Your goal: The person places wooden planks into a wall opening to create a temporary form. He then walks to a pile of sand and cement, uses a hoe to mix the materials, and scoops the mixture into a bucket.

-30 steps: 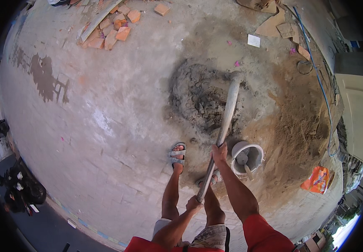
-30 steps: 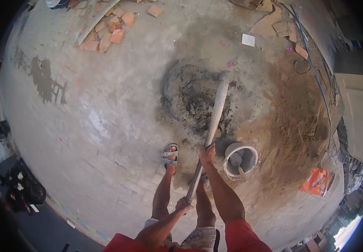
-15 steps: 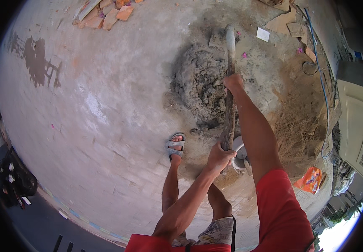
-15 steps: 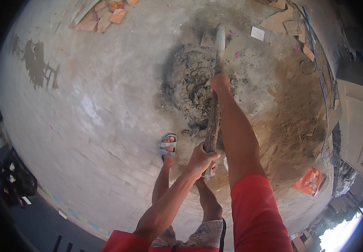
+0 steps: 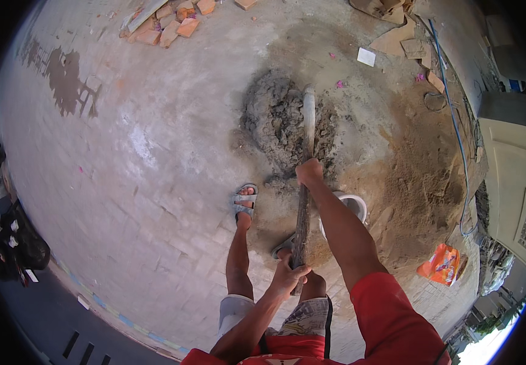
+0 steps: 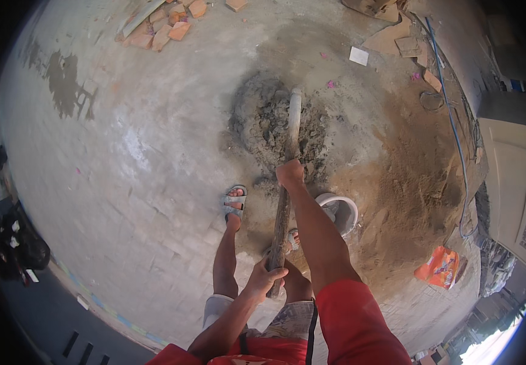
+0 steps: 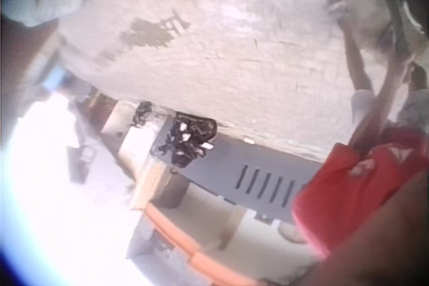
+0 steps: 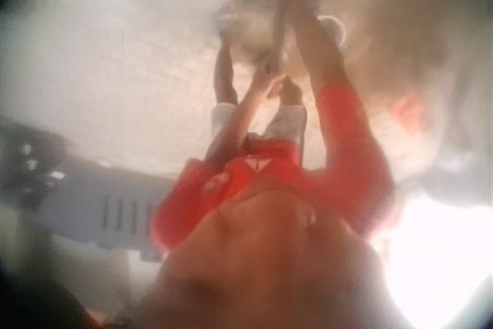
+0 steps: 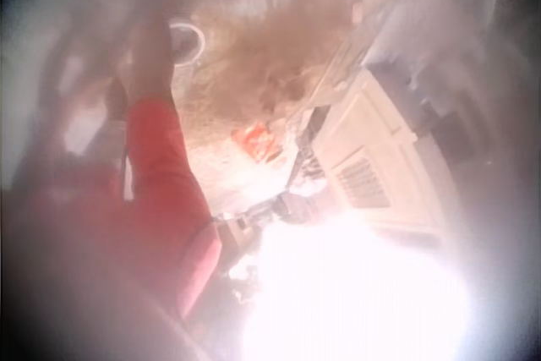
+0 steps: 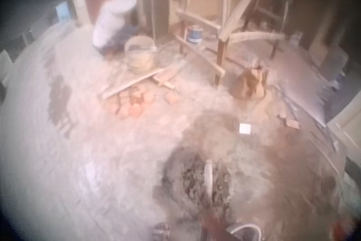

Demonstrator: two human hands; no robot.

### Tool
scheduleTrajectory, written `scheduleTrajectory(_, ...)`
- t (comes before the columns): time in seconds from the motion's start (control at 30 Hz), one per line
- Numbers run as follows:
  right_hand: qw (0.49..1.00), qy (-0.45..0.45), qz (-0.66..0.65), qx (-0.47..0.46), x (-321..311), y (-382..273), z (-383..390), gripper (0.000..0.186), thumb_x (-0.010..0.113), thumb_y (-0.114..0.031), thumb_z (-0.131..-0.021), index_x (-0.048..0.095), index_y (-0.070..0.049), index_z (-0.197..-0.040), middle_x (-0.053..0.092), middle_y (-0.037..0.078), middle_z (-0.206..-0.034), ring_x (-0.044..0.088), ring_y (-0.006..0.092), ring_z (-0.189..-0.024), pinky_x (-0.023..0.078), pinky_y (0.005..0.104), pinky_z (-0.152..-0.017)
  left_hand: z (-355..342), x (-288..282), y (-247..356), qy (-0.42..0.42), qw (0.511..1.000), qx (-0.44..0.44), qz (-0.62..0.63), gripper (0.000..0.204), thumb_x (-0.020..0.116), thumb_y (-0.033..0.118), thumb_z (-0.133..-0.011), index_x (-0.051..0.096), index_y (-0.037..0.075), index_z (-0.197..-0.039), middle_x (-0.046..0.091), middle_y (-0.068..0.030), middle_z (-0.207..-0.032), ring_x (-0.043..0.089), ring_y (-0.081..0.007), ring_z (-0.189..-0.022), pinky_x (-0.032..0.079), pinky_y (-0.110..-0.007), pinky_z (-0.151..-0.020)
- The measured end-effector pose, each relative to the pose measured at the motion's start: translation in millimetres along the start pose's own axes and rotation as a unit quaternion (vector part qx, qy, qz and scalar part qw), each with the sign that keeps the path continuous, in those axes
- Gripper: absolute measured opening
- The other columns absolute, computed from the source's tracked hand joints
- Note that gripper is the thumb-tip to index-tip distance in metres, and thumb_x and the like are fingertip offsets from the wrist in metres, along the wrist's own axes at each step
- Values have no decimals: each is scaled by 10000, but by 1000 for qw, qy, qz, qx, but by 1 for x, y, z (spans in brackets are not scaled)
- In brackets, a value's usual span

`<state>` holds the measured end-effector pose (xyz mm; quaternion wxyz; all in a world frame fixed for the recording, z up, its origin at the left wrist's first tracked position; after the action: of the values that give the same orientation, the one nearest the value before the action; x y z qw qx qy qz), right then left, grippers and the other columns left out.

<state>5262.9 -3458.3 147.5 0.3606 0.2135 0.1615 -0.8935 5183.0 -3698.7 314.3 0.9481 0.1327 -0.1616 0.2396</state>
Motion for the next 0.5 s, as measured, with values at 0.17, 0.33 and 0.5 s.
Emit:
scheduleTrajectory(0.17, 995, -36, -91, 14, 54, 76, 31, 309, 608, -142, -738, 526, 98, -914, 623, 186, -675, 649, 280, -596, 525, 376, -525, 25, -33, -77, 61, 991, 13, -123, 316, 683, 83, -696, 482, 35, -936, 537, -69, -728, 531, -140, -530, 449, -291, -494)
scheduleTrajectory(0.33, 982, 73, -170, 28, 114, 178, 64, 326, 638, -157, -627, 504, 47, -843, 595, 144, -606, 617, 283, -511, 510, 370, -513, -2, -101, -197, 131, 890, -66, -432, 452, 706, 230, -633, 521, 15, -985, 625, -159, -870, 614, -308, -836, 478, -397, -720)
scheduleTrajectory(0.5, 984, 127, -124, 16, 145, 156, 105, 356, 674, -113, -588, 496, 3, -874, 548, 130, -570, 552, 246, -423, 494, 355, -510, -36, -177, -264, 102, 820, -198, -527, 456, 689, 208, -590, 576, 2, -981, 632, -169, -937, 608, -302, -931, 470, -413, -814)
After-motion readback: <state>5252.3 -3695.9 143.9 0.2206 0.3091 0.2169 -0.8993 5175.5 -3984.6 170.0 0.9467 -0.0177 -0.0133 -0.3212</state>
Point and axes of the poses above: each hand's wrist, its own z-axis away from the middle knuckle, its own x-axis out of the palm, y = z × x, the point moved 3 cm from there along -z, towards the middle knuckle
